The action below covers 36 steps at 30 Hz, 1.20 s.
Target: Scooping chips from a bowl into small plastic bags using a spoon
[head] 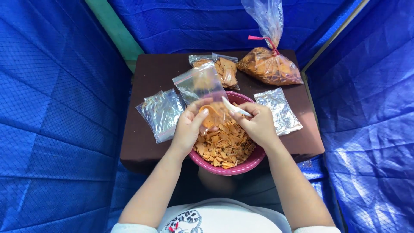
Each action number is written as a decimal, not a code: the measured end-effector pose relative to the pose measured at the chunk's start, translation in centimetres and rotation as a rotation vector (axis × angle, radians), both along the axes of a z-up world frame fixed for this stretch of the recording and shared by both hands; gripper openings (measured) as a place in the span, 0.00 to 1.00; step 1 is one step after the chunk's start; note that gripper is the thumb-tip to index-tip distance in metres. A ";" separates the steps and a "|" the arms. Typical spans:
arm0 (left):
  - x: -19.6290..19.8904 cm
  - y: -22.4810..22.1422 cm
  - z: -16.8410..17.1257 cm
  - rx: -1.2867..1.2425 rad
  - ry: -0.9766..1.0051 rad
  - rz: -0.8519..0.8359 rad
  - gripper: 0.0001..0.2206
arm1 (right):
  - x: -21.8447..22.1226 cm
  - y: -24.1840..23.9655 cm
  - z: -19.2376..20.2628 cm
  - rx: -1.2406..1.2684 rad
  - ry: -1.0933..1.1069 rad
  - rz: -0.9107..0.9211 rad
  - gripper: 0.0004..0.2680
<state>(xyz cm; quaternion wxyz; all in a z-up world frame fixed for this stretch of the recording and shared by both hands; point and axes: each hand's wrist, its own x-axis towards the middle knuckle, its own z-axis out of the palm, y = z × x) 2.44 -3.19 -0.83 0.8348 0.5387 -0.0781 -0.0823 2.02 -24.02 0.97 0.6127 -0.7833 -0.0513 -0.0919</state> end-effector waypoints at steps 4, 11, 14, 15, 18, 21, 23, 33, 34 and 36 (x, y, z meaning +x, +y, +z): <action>-0.2 -0.2 0.6 0.006 -0.061 0.024 0.20 | 0.3 -0.1 -1.0 -0.019 -0.025 -0.045 0.02; -0.8 -0.1 0.2 0.027 -0.134 0.059 0.28 | 0.4 -0.7 -1.3 -0.051 -0.119 0.027 0.05; -0.7 0.0 -0.3 0.027 -0.130 0.060 0.32 | 0.1 -0.8 -1.7 -0.068 -0.148 0.065 0.05; -0.4 0.1 -0.7 0.034 -0.144 0.057 0.35 | 0.1 -0.8 -1.7 -0.085 -0.167 0.092 0.05; -0.9 0.1 -0.2 0.083 -0.182 0.069 0.44 | 0.1 -1.3 -3.6 -0.120 -0.192 0.149 0.04; -0.5 0.1 -0.9 0.081 -0.187 0.088 0.50 | -0.3 -0.8 -3.2 -0.152 -0.212 0.197 0.03; -0.8 0.4 -1.3 0.092 -0.205 0.103 0.51 | -0.6 -0.6 -2.9 -0.151 -0.225 0.199 0.03; -1.4 0.0 -1.4 0.129 -0.348 0.215 0.49 | -0.9 -0.7 -3.0 -0.185 -0.309 0.143 0.03; -1.6 0.1 -1.3 0.129 -0.350 0.214 0.49 | -1.0 -0.6 -2.6 -0.185 -0.311 0.141 0.03; -1.9 0.4 -1.1 0.164 -0.336 0.381 0.43 | -1.2 -0.4 -2.0 -0.190 -0.340 0.059 0.07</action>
